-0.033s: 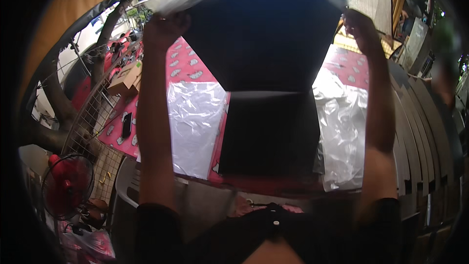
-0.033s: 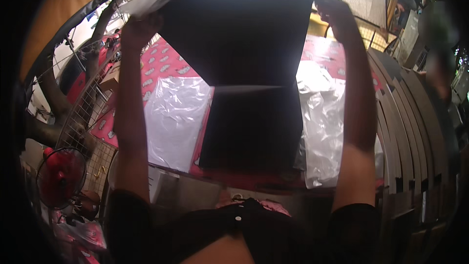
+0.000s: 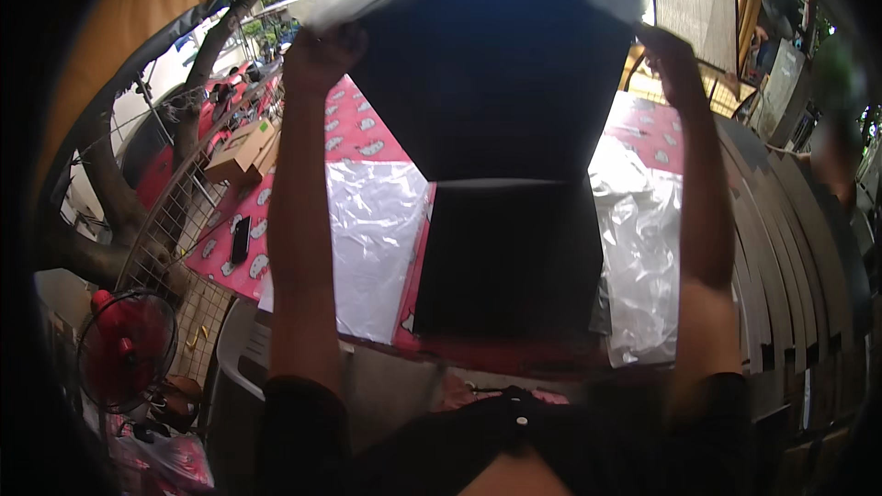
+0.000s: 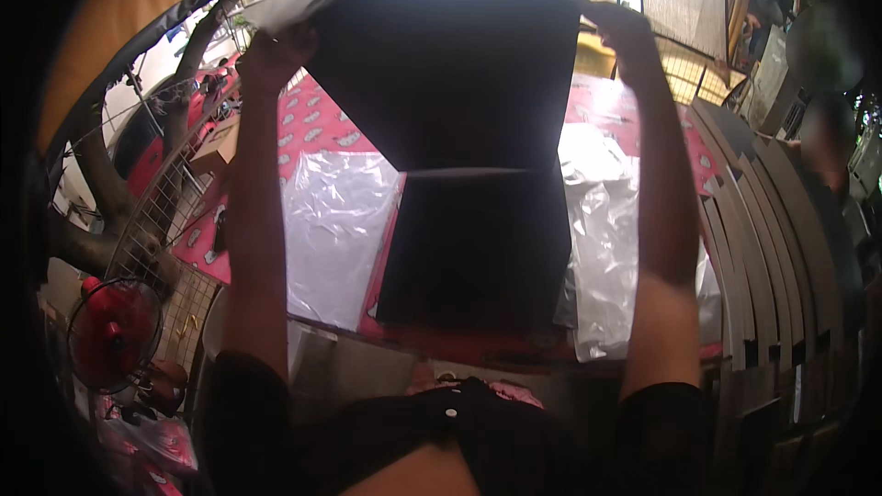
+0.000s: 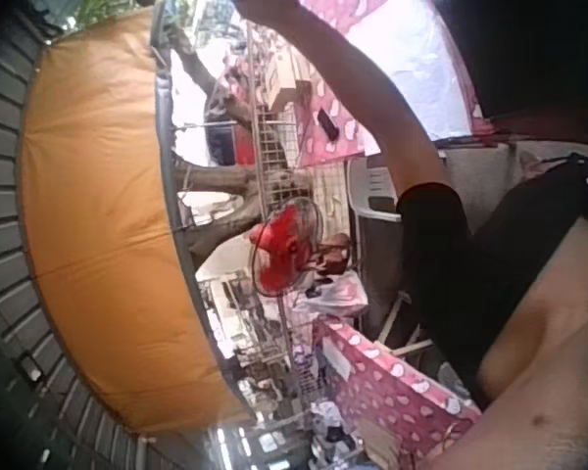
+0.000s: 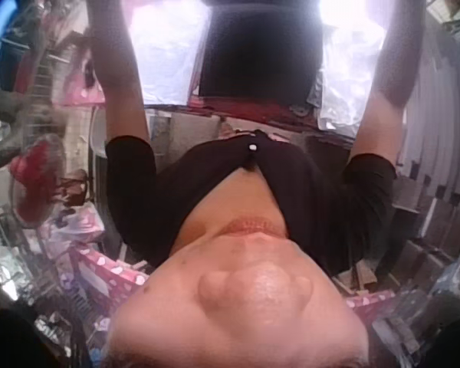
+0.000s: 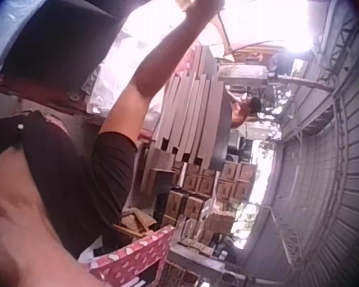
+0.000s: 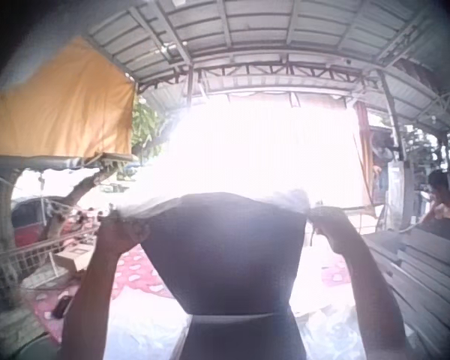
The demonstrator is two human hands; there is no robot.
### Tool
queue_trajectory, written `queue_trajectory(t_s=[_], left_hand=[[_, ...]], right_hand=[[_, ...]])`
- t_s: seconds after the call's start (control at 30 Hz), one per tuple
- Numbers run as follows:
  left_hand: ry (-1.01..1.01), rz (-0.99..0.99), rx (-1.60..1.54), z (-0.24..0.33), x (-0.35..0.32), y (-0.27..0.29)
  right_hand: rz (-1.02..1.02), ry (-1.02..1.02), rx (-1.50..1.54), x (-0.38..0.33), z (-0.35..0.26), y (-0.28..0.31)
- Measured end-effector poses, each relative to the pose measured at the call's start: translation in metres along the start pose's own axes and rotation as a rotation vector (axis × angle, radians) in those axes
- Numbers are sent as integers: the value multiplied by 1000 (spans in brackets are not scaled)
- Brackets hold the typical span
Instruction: The person places black panels into plastic bags and then stacks the bagged panels into larger groups before moving a completed stack onto a pile.
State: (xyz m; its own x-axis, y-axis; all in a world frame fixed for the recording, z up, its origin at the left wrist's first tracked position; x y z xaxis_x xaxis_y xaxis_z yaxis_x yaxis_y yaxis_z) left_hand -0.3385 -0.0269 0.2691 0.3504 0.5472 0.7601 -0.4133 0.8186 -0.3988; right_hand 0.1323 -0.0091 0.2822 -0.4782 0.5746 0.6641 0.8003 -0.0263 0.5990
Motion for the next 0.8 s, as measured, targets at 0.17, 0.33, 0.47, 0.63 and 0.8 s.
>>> queue_trajectory(t_s=[0.17,0.33,0.47,0.63,0.8], left_hand=[[-67,218,26,-5,28,87],[-60,215,660,4,54,112],[328,578,1071,-40,15,154],[781,424,1172,-85,-100,209],[-29,132,506,-81,-49,154]], right_hand=[[279,6,428,48,33,-35],[291,118,540,102,36,-13],[302,-3,-9,75,94,-22],[44,-451,-4,-7,150,-107],[-32,-287,479,2,143,-89]])
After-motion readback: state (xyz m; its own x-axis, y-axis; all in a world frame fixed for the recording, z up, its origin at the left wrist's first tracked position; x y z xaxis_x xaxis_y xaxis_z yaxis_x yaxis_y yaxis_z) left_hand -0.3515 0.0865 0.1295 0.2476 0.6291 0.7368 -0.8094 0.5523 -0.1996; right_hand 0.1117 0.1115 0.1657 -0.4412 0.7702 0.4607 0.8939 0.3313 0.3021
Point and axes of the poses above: each hand's wrist, its own x-axis towards the middle knuckle, its own y-axis out of the back of the hand, z = x × y, the point moved 7 cm from there along x, towards the middle knuckle, and after that the axes turned 15 degrees about -z, right-handed, at the moved point
